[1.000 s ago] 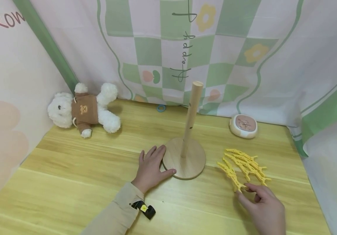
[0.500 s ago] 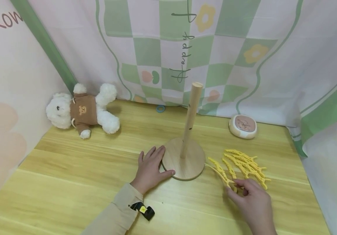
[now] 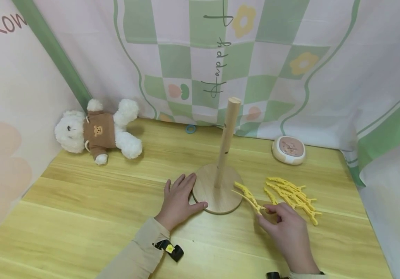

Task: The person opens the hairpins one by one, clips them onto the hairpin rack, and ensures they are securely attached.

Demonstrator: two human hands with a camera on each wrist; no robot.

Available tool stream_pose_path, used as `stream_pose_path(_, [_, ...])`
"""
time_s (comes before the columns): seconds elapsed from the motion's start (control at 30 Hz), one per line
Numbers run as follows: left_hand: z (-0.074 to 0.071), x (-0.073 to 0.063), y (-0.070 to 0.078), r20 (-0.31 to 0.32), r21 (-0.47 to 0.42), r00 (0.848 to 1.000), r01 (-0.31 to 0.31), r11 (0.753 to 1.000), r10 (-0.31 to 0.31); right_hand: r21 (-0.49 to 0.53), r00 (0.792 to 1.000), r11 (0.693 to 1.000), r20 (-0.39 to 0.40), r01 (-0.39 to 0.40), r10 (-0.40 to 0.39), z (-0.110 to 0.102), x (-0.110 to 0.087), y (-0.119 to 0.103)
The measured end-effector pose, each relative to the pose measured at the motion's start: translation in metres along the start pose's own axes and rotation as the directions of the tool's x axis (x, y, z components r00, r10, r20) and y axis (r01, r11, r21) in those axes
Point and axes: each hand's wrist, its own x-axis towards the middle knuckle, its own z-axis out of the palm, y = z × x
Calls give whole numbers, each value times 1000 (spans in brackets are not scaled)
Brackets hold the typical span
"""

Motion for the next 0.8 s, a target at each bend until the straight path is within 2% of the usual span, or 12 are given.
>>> stream_pose_path(0.27, [-2, -1, 1, -4, 17, 1000, -2, 1000, 2, 42, 1000, 999, 29, 0, -1, 5, 5, -8])
stream_pose_path(0.6, [0, 0, 0, 0, 21, 1000, 2, 1000, -2, 29, 997, 1000, 83, 6, -8, 14, 13, -14])
stream_pose_path(0.8, [-1, 1, 1, 12, 21, 1000, 13, 1000, -13, 26, 988, 999, 150, -40, 36, 20, 20, -16])
